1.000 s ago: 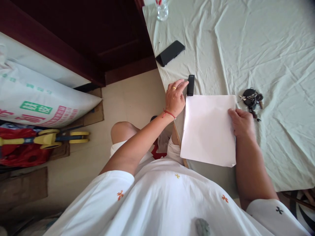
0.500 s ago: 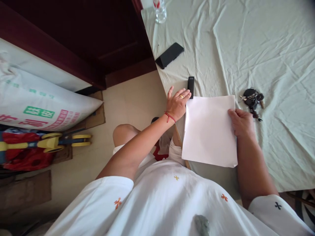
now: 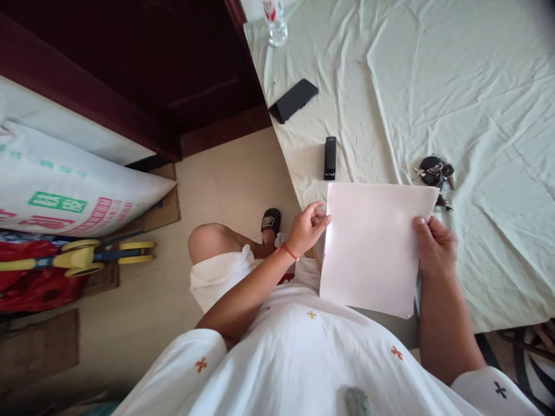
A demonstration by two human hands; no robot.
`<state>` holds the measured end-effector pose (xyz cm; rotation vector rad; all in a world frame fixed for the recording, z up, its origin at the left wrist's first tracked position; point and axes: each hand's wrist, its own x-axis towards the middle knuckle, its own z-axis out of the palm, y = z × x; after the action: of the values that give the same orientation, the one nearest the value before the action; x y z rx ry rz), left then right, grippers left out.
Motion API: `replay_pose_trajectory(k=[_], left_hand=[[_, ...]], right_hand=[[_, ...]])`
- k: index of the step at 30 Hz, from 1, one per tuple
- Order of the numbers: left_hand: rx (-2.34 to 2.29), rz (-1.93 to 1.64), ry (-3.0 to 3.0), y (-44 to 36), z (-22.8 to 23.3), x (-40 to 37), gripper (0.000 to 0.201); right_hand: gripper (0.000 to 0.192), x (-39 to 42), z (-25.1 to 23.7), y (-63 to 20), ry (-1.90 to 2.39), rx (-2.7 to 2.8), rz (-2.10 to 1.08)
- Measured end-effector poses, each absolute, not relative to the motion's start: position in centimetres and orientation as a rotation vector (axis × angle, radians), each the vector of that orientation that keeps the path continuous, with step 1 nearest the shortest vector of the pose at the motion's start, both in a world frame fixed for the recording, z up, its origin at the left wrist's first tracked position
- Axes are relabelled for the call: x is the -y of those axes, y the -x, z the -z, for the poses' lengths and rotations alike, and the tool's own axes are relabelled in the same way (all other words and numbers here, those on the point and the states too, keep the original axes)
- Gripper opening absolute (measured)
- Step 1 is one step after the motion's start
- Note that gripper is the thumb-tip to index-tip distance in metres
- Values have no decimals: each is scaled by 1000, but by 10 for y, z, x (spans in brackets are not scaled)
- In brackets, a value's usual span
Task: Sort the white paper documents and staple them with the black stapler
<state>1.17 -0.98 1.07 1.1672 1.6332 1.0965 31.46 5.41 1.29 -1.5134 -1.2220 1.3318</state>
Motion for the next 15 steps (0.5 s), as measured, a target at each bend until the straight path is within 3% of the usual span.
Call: replay_pose_trajectory(k=[4,9,15], left_hand=[[-1398,-1014,-921,-9,-11,19,52],[-1367,-1189,-504,-7,-7,14,59],[-1384,-1180,-413,-9,-7,10,62]], right_hand=[[35,-65,-17,-301,1413,1199,-1317],[37,-84,-21,-282,1368,1352,-1274],[35,-86,4,-289,1483,1451,-1229]])
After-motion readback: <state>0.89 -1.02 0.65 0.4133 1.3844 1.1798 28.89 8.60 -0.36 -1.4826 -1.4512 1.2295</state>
